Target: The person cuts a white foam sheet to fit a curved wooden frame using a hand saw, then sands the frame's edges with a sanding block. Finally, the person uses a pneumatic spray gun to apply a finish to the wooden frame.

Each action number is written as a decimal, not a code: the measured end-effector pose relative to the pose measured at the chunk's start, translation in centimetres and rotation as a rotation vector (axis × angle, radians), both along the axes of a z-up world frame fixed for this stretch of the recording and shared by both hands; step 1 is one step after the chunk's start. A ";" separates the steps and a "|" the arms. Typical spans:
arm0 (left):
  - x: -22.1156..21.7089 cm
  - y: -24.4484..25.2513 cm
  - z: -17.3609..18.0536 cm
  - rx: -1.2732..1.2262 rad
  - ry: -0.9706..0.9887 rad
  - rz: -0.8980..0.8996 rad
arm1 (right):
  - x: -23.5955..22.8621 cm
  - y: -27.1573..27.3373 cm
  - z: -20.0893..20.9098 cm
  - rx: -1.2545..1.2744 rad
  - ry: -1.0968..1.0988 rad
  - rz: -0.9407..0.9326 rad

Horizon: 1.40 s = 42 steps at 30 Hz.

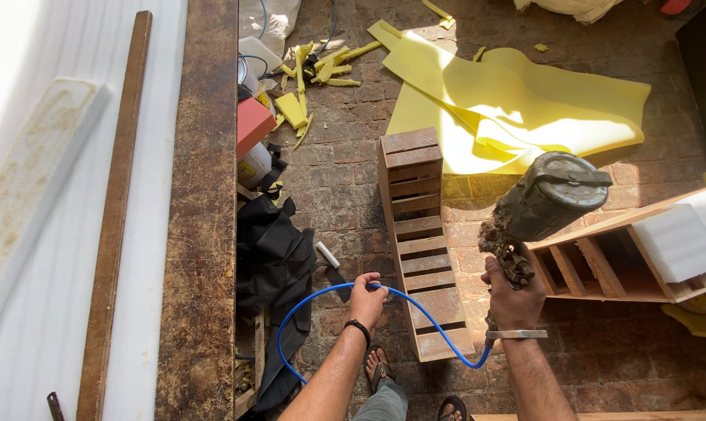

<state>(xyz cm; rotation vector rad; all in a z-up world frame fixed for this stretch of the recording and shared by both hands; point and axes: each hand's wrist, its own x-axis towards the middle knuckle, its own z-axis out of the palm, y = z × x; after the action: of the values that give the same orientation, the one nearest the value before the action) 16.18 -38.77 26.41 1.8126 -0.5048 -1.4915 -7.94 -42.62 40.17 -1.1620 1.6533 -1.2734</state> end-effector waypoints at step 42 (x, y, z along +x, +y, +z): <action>-12.7 13.0 1.3 -0.088 0.037 0.046 | -11.8 17.3 3.6 0.149 -0.108 0.198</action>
<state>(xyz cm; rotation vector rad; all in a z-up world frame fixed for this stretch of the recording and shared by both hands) 3.44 -25.72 27.75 1.7146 -0.4990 -1.4467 -19.78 -25.33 43.75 -1.1158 1.4876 -1.0522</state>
